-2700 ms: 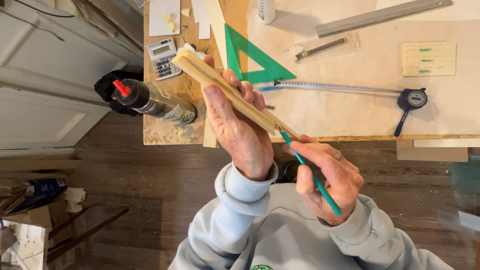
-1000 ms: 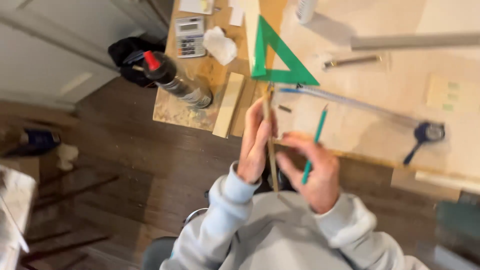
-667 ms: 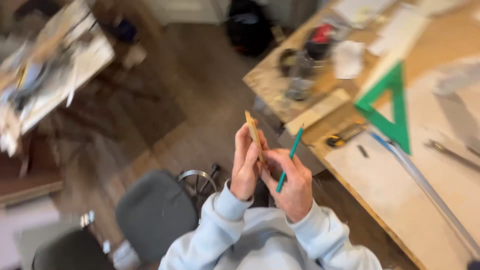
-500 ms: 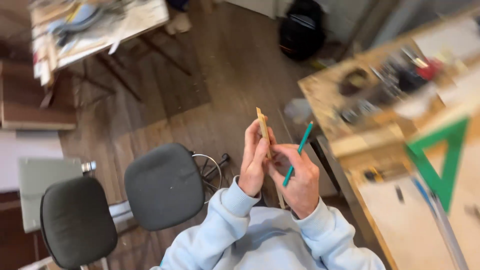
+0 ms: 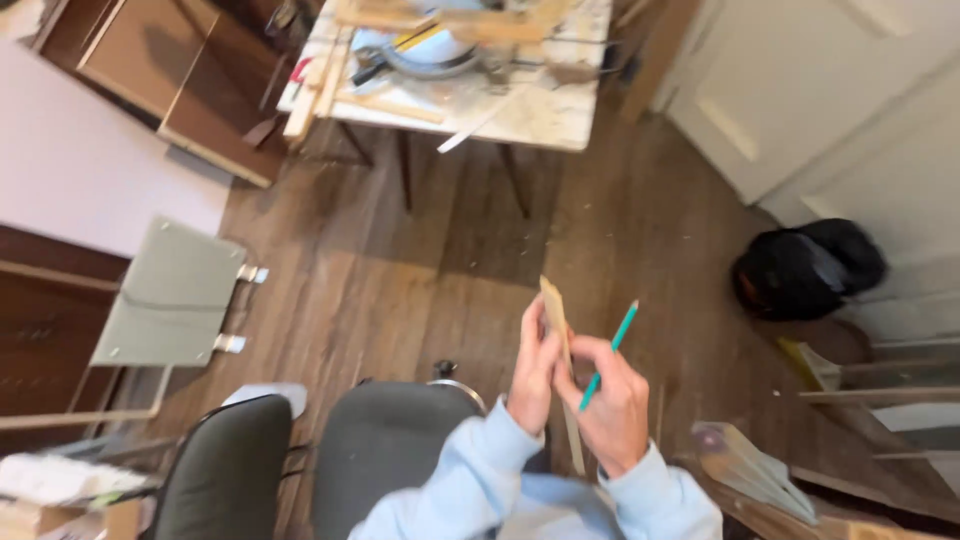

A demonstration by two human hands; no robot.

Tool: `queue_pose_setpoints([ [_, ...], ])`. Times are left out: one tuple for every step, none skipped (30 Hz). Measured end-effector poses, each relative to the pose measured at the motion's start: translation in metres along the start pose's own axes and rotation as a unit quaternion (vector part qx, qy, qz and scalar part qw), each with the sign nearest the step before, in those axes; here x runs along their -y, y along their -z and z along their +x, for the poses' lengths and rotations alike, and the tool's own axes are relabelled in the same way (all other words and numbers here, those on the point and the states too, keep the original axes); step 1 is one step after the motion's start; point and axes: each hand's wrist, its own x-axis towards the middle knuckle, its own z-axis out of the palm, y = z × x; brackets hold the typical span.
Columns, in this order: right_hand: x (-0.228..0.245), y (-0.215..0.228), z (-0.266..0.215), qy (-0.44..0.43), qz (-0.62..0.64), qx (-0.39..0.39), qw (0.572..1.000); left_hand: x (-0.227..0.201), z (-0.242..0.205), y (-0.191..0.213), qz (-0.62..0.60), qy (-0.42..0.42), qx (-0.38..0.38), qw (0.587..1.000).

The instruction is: Measuring a piece of wood with a tape measure, marking it with a pencil, and cutting it to size using a miter saw.

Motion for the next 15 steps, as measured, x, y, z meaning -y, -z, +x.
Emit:
queue_pose_setpoints([
  [-0.001,-0.018,0.027,0.028,0.012,-0.004,1.0,-0.013,0.028,0.008,0.02,-0.017,-0.004,1.0],
  [-0.005,-0.034,0.058,0.057,0.019,-0.018,0.998,-0.024,0.061,0.012,0.037,-0.036,0.004,0.999],
  [-0.001,-0.045,0.072,0.054,0.019,-0.012,0.998,-0.025,0.074,0.022,0.037,-0.031,-0.002,0.999],
  [0.0,-0.059,0.095,0.043,0.044,-0.008,0.998,-0.027,0.098,0.031,0.047,-0.042,-0.024,0.998],
  [0.002,-0.072,0.117,0.033,0.068,-0.005,0.997,-0.028,0.122,0.041,0.057,-0.053,-0.046,0.996],
  [-0.002,-0.078,0.143,0.033,0.07,0.003,0.997,-0.041,0.15,0.045,0.056,-0.052,-0.054,0.996],
  [-0.008,-0.085,0.168,0.035,0.07,-0.002,0.997,-0.052,0.179,0.051,0.031,-0.07,-0.072,0.994],
  [-0.012,-0.092,0.187,0.03,0.071,-0.002,0.997,-0.062,0.2,0.059,0.007,-0.083,-0.094,0.992],
  [-0.034,-0.1,0.207,0.024,0.074,0.011,0.997,-0.065,0.221,0.073,0.009,-0.077,-0.107,0.991],
  [-0.056,-0.112,0.23,0.01,0.058,0.011,0.998,-0.068,0.244,0.088,-0.039,-0.082,-0.115,0.989],
  [-0.079,-0.124,0.254,-0.004,0.041,0.01,0.999,-0.071,0.268,0.104,-0.087,-0.089,-0.122,0.985],
  [-0.11,-0.143,0.279,-0.004,0.049,0.02,0.999,-0.078,0.292,0.115,-0.082,-0.09,-0.133,0.984],
  [-0.142,-0.162,0.304,0.0,0.022,0.053,0.998,-0.084,0.316,0.125,-0.113,-0.088,-0.128,0.981],
  [-0.175,-0.176,0.325,0.003,-0.007,0.09,0.996,-0.088,0.336,0.132,-0.146,-0.083,-0.127,0.978],
  [-0.212,-0.196,0.339,0.0,-0.003,0.103,0.995,-0.087,0.355,0.139,-0.143,-0.082,-0.141,0.976],
])
